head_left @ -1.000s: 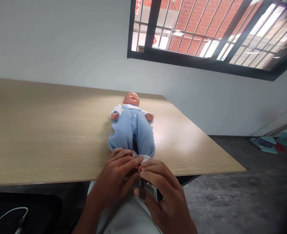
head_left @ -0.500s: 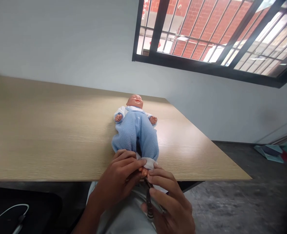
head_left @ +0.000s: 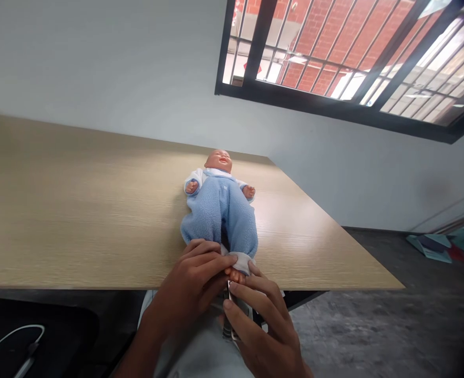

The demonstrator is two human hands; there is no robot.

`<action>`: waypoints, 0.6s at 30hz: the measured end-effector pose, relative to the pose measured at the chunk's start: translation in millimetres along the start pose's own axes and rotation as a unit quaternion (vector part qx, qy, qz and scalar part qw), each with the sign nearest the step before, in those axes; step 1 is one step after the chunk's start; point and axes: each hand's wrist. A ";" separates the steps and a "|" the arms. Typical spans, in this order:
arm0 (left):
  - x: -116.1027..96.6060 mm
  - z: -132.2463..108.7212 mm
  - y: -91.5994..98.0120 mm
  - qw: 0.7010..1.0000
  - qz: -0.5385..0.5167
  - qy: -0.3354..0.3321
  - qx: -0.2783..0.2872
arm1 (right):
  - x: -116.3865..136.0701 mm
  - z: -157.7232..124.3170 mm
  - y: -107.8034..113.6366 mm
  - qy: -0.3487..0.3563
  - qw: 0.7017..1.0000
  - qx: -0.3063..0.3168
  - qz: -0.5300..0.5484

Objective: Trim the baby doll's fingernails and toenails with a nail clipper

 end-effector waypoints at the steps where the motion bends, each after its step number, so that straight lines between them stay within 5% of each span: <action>1: 0.0 -0.1 0.2 1.000 -0.002 0.003 0.001 | 0.4 -0.2 0.4 0.000 1.000 0.004 -0.002; 18: -0.4 -0.4 0.5 1.000 -0.020 0.012 0.000 | 2.5 2.8 -3.1 -0.013 1.000 0.016 -0.001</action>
Point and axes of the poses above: each hand's wrist, its own z-axis towards the middle knuckle, its own y-axis out of the back of the hand, x = y × z, and after that the axes turned 1 degree about x, right-handed
